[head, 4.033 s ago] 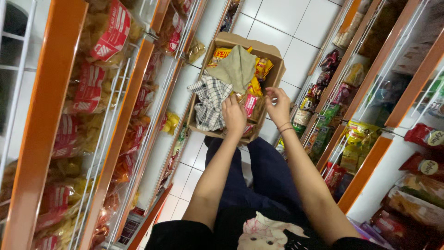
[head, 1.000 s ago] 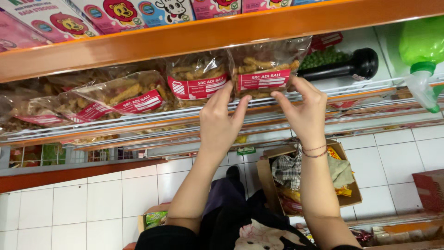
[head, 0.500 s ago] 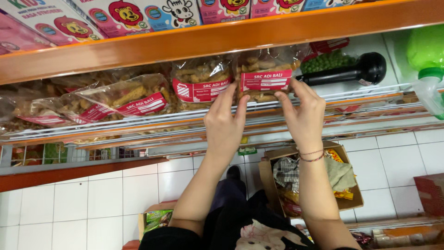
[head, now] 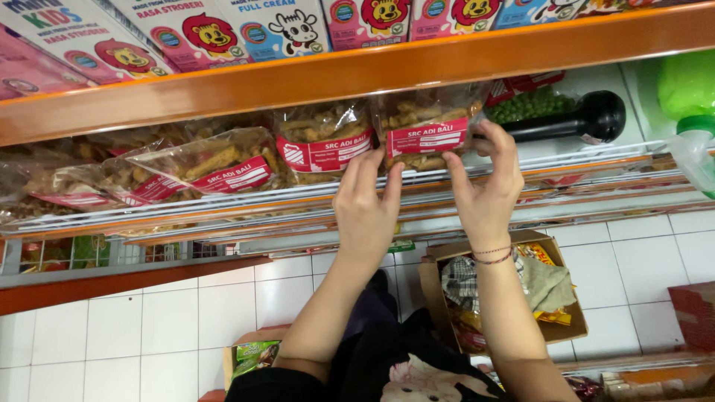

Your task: The person restocks snack bags onto a store shelf from a cardboard box, handling the bags individually and placing them in rows.

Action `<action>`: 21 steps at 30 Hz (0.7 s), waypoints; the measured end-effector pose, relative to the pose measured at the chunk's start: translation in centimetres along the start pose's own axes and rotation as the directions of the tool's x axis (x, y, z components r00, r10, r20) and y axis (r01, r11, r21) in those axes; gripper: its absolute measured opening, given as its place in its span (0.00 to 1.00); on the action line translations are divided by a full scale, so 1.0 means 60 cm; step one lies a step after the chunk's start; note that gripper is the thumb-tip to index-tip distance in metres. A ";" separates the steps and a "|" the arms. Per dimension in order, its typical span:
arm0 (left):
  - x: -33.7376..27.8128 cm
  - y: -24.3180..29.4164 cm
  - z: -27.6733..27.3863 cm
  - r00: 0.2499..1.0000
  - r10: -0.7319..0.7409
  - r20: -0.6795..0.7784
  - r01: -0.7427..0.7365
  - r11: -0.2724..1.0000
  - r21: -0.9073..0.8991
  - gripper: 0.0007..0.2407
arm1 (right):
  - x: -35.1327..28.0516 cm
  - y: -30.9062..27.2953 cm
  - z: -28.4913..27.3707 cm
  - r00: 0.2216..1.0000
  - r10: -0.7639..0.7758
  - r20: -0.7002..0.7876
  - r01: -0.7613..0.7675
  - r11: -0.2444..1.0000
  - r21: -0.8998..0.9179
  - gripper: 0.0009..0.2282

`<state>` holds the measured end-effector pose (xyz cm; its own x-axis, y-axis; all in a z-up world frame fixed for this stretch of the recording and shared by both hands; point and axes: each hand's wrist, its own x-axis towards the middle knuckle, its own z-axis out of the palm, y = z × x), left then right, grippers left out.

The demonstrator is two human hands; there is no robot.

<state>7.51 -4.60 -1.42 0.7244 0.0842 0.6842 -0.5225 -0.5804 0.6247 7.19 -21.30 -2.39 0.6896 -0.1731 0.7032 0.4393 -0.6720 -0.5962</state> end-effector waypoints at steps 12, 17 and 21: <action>0.009 -0.008 -0.009 0.999 -0.038 0.029 0.038 0.999 0.002 0.08 | 0.017 -0.018 0.000 0.987 -0.048 0.154 0.063 0.993 -0.097 0.30; 0.011 -0.005 -0.023 0.999 0.031 0.033 -0.030 1.000 -0.007 0.17 | 0.020 -0.025 -0.007 0.977 0.027 0.213 -0.005 0.995 -0.102 0.30; 0.015 -0.005 -0.036 0.980 0.093 0.178 -0.109 0.991 0.081 0.23 | 0.022 -0.025 0.002 0.975 -0.036 0.221 0.064 0.991 -0.119 0.30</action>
